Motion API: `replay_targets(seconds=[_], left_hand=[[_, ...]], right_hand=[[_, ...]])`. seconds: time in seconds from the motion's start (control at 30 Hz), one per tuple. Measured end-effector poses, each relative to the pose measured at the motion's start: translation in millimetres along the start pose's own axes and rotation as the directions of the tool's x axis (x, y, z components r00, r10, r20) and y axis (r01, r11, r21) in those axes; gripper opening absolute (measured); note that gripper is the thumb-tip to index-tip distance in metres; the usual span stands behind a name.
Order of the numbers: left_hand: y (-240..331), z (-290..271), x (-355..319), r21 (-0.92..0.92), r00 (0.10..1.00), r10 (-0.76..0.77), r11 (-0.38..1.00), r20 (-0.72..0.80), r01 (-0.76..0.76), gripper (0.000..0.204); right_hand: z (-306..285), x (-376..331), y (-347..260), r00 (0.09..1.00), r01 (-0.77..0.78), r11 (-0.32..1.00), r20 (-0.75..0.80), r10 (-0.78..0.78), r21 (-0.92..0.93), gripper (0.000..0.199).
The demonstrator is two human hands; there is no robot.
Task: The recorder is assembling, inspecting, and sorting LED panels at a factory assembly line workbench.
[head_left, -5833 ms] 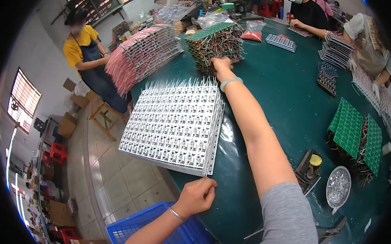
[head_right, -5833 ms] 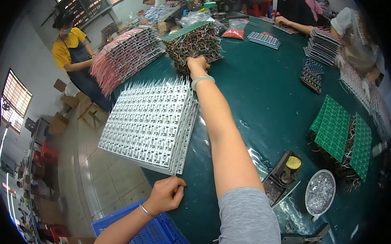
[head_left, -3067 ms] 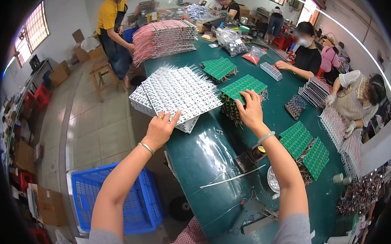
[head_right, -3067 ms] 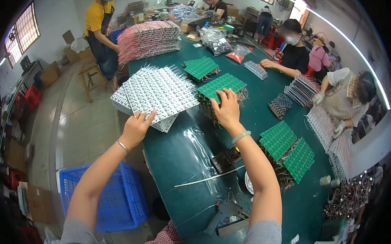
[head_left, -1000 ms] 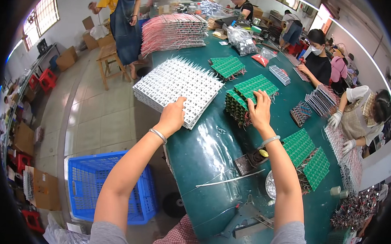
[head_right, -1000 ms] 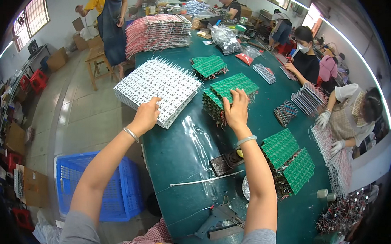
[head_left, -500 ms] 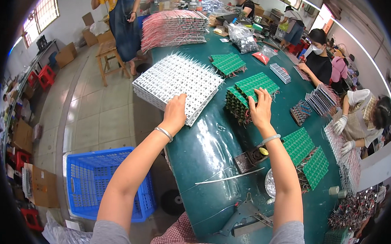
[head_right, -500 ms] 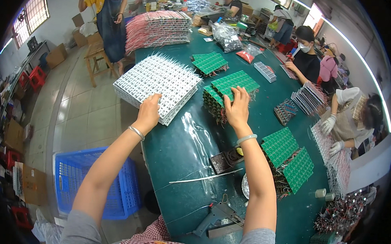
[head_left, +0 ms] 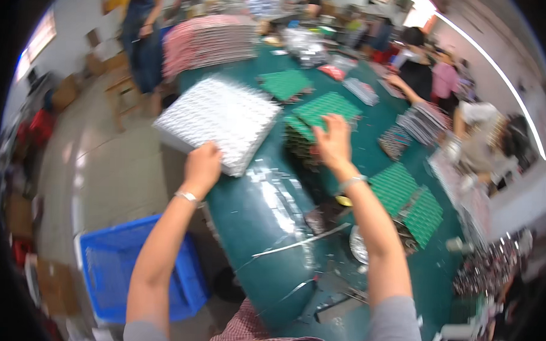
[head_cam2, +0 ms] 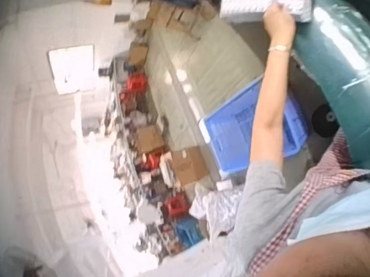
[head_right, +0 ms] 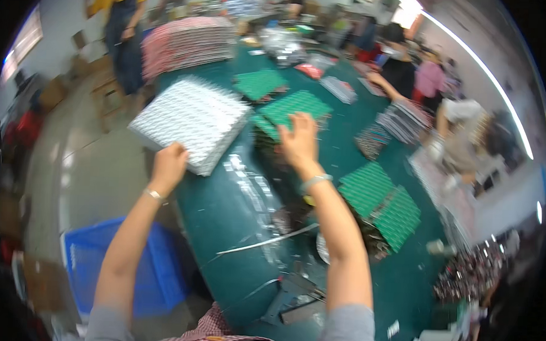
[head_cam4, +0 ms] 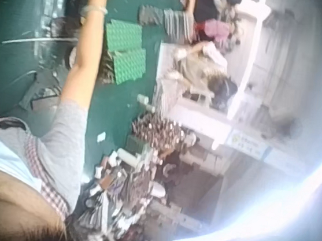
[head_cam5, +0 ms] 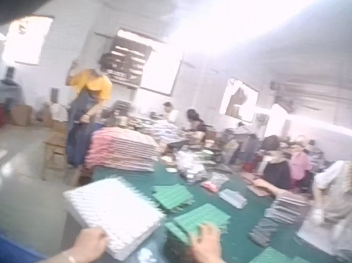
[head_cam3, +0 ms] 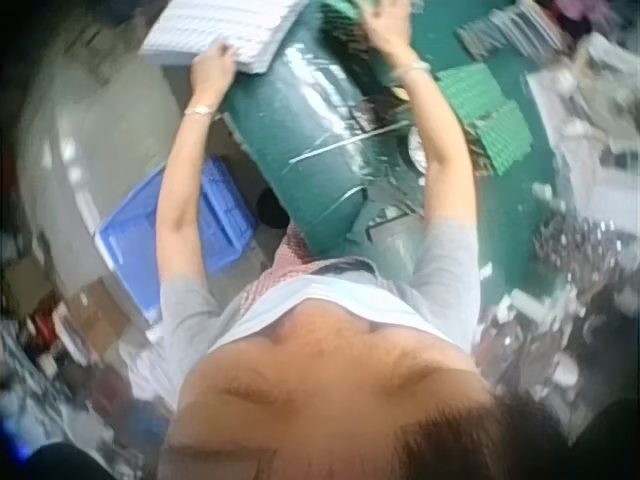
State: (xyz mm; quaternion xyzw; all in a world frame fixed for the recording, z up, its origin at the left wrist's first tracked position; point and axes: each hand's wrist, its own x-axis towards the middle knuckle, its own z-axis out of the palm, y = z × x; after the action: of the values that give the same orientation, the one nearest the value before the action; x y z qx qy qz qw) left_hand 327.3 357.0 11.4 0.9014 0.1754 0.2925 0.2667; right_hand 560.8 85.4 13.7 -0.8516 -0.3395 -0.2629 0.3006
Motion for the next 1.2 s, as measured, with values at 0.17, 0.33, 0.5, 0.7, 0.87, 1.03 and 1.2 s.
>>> replay_targets(seconds=[0.17,0.33,0.5,0.7,0.87,1.03,1.2], left_hand=[[-5,12,3,0.146,0.997,0.069,0.987,-0.046,-0.062,0.016],[0,16,1,0.101,0.994,0.081,0.992,-0.067,-0.074,0.014],[11,19,-8,-0.286,0.981,-0.166,0.949,-0.103,0.130,0.013],[-68,13,-17,-0.790,0.721,-0.622,0.588,-0.306,0.172,0.039],[-114,17,8,-0.939,0.631,-0.775,0.240,-0.034,0.244,0.076],[-135,19,42,-0.992,0.760,-0.641,-0.018,0.106,0.123,0.073],[-127,38,64,-0.993,0.603,-0.792,-0.033,0.095,0.113,0.066]], right_hand=[[-1,3,-8,1.000,-0.028,1.000,-0.005,0.028,-0.006,0.049],[-5,-4,-2,0.999,-0.045,0.997,-0.023,0.046,0.059,0.048],[-12,-4,-2,0.993,-0.083,0.997,-0.079,0.083,0.007,0.049],[-12,-31,-115,0.975,0.153,0.968,-0.189,-0.115,0.200,0.046],[45,-51,-159,0.832,-0.554,0.675,0.304,0.464,0.487,0.072],[86,-37,-170,0.527,-0.817,0.086,0.678,0.512,0.570,0.108],[104,-29,-190,0.624,-0.735,-0.053,0.705,0.336,0.676,0.089]])
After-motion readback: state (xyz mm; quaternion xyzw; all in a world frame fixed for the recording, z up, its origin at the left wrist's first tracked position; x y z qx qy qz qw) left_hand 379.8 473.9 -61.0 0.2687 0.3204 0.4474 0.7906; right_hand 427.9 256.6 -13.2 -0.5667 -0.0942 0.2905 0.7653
